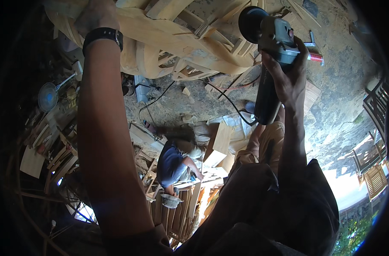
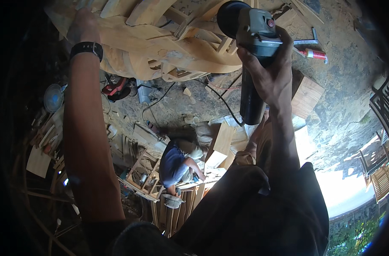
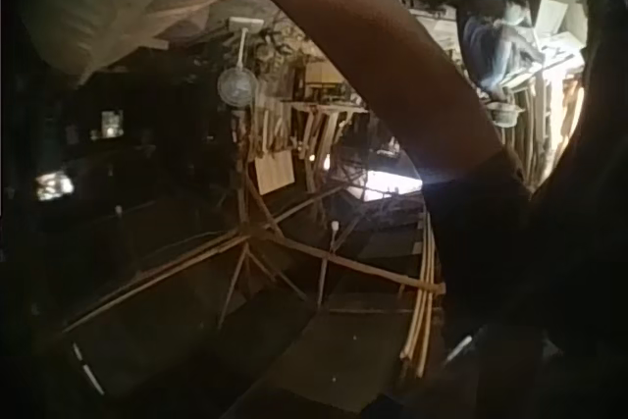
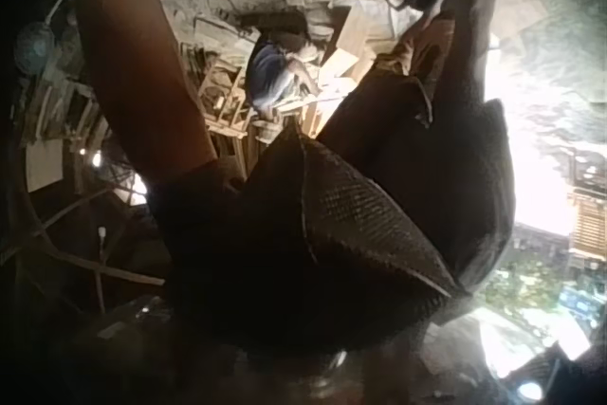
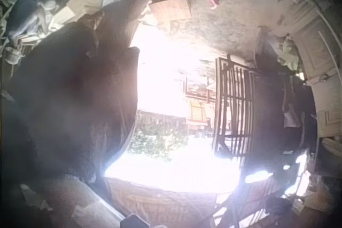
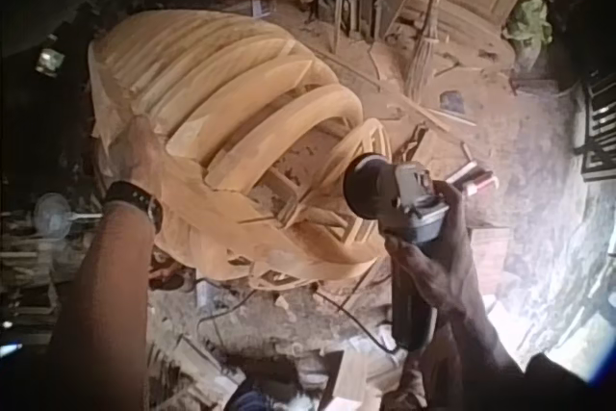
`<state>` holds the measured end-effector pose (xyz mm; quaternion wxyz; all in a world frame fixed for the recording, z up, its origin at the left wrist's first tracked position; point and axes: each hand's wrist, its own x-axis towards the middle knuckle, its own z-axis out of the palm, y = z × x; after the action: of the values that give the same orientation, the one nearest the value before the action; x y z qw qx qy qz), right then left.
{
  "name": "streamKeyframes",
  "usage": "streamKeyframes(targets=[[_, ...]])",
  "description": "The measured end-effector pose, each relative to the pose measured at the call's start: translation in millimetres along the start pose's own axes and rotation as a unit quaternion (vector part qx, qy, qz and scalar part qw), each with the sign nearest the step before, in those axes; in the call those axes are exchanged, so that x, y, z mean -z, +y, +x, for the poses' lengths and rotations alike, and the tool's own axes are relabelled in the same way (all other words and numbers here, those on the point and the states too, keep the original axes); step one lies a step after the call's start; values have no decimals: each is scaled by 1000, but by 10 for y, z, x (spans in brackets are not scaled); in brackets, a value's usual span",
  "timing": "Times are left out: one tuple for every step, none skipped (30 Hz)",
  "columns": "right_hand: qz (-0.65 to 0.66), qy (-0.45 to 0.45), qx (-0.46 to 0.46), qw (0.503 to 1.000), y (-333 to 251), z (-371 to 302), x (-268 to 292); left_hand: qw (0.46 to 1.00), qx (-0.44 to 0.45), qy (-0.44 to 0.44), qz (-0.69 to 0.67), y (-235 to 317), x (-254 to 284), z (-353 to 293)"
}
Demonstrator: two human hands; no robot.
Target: The person uses a power sander to smooth the surface of a large spherical wooden lattice structure.
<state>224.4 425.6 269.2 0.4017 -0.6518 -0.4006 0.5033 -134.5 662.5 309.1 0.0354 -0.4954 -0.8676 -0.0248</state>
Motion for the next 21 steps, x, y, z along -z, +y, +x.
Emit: streamKeyframes(targets=[[42, -2, -36, 998, 2, -35, 17, 1000, 9, -1, -11, 30, 2, -21], [52, -11, -13, 998, 4, -65, 14, 1000, 17, 1, -20, 64, 0, -42], [63, -19, 4, 998, 5, -85, -12, 999, 25, 5, -29, 84, 14, -61], [73, -28, 21, 997, 0, -93, -43, 998, 37, 6, -41, 115, 16, -86], [102, -56, 19, 993, -16, -112, -68, 997, 50, 9, -52, 141, 22, -118], [66, -60, 39, 995, -34, -110, -109, 996, 62, 16, -65, 166, 36, -148], [64, -78, 25, 995, -61, -104, -133, 994, 74, 21, -78, 188, 47, -187], [63, -93, 4, 994, -99, -123, -153, 992, 83, 25, -95, 214, 52, -222], [64, -100, -3, 993, -137, -135, -183, 989, 93, 26, -115, 232, 58, -260], [63, -107, -6, 992, -165, -125, -211, 985, 104, 30, -135, 255, 65, -280], [68, -118, 12, 991, -184, -97, -224, 980, 117, 35, -154, 273, 64, -303], [38, -105, 14, 994, -201, -78, -234, 976, 129, 42, -171, 286, 63, -319], [16, -97, 34, 995, -210, -62, -244, 972, 142, 47, -183, 302, 53, -325], [-1, -92, 46, 995, -211, -43, -246, 968, 154, 53, -193, 311, 43, -329], [31, -99, -10, 995, -213, -42, -220, 965, 166, 58, -196, 318, 31, -326], [18, -89, -10, 996, -205, -36, -195, 962, 176, 64, -197, 318, 20, -324], [7, -83, -14, 996, -194, -30, -161, 959, 187, 70, -200, 316, 11, -321], [2, -76, -19, 997, -173, -16, -141, 953, 188, 81, -222, 305, 7, -325], [16, -70, -26, 997, -164, -38, -114, 947, 184, 89, -246, 294, 8, -332], [12, -69, -23, 997, -146, -36, -109, 901, 111, 125, -401, 249, 34, -356], [18, -66, -13, 998, -136, -47, -110, 900, 125, 114, -403, 250, 38, -371]])
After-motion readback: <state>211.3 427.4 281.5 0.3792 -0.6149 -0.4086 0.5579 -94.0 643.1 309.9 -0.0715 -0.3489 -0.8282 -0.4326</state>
